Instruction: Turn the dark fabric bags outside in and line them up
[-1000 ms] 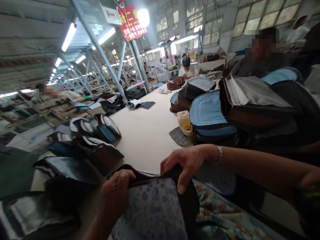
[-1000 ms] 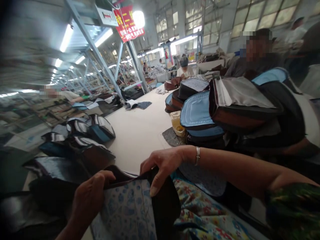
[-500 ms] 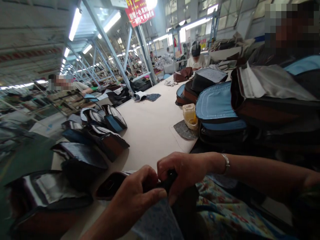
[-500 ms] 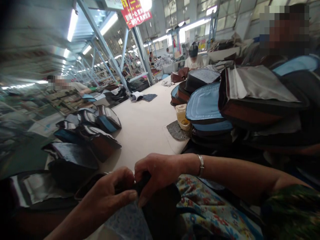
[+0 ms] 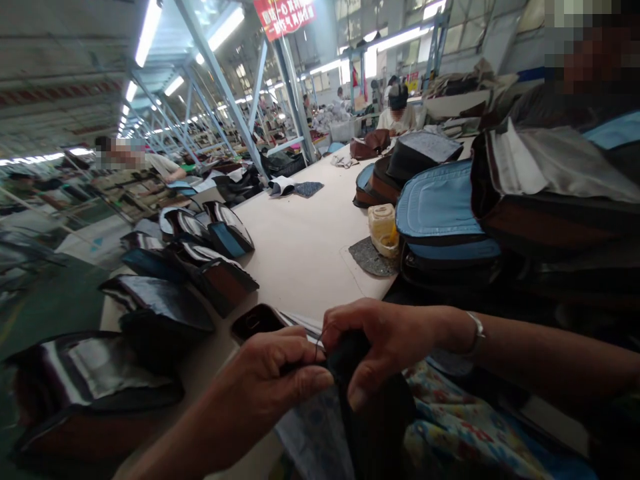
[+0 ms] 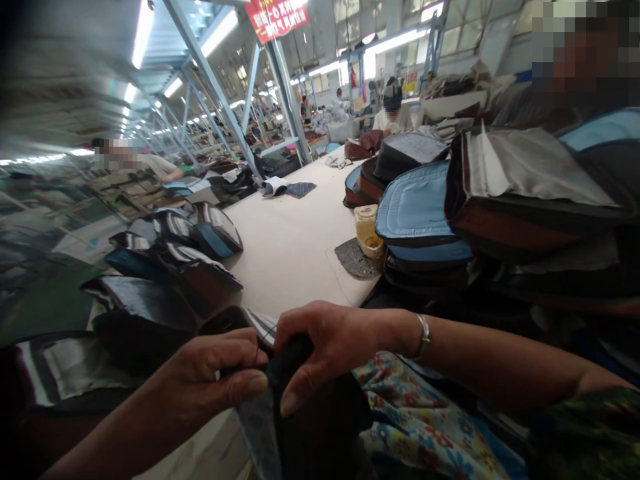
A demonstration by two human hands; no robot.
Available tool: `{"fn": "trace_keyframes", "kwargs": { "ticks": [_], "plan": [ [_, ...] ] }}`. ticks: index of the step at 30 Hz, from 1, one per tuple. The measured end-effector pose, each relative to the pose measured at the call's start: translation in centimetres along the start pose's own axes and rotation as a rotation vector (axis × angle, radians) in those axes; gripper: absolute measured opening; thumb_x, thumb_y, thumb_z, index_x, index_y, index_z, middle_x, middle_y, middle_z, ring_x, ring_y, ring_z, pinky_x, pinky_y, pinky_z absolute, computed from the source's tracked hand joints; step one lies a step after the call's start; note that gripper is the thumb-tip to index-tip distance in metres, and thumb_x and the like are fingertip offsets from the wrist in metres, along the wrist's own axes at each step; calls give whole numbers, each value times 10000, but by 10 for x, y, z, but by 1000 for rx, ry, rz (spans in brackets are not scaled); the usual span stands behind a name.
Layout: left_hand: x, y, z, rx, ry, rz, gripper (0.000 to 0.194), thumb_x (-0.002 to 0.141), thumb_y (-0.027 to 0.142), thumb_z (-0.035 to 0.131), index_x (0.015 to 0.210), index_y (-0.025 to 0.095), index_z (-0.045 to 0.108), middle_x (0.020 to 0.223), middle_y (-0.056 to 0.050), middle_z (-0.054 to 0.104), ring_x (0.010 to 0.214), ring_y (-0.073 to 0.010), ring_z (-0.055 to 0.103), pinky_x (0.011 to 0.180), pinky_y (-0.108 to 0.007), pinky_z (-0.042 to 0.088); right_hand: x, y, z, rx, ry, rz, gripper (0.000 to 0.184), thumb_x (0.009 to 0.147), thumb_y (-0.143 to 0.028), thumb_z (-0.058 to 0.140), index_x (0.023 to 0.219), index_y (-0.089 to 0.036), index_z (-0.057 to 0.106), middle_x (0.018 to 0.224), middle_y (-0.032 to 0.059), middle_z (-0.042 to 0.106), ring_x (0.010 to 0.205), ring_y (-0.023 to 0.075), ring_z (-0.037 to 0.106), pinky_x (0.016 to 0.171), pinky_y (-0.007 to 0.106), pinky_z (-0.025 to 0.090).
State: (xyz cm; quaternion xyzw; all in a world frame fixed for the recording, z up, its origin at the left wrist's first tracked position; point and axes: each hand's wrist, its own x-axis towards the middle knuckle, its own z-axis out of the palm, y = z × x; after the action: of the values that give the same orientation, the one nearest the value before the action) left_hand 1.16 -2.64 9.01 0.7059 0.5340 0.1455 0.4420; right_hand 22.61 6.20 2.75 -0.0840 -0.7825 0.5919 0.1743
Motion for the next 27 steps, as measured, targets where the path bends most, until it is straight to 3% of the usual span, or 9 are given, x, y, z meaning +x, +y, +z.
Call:
{"fn": "trace_keyframes", "kwargs": {
  "ticks": [3,6,11,17,27],
  "plan": [
    [7,-6,15,-48,-50,12,225,914,347,624,773,181,682,812,25,559,746,-138,510,684,-250,390,-10,8,-3,-110,-41,-114,503,649,-408,904,975,-134,638,1007,42,614,881,155,565,805,260,475],
    [12,-9,22,-54,-46,30,162,922,308,614,820,194,666,843,33,569,791,-138,531,725,-238,406,-14,9,-7,-69,-59,-174,479,668,-388,898,977,-124,645,1051,69,604,931,172,579,856,278,478],
    [11,-3,25,-41,-37,36,87,891,222,617,811,197,640,862,37,565,828,-136,542,751,-229,412,-17,5,-9,12,-39,-141,326,800,-327,800,1003,-116,656,1008,65,613,914,160,582,856,285,483],
    [11,-5,30,-110,1,72,58,808,186,663,764,189,625,820,39,562,787,-133,529,712,-234,408,-18,8,-1,0,17,-146,380,730,-391,847,910,-118,652,895,28,621,805,134,559,771,258,475],
    [13,-5,40,-131,35,35,79,742,129,670,758,193,626,830,44,601,822,-145,570,756,-240,417,-20,10,0,180,-36,-89,250,817,-260,755,950,-63,676,938,73,623,895,172,592,866,315,483]
  ]
}}
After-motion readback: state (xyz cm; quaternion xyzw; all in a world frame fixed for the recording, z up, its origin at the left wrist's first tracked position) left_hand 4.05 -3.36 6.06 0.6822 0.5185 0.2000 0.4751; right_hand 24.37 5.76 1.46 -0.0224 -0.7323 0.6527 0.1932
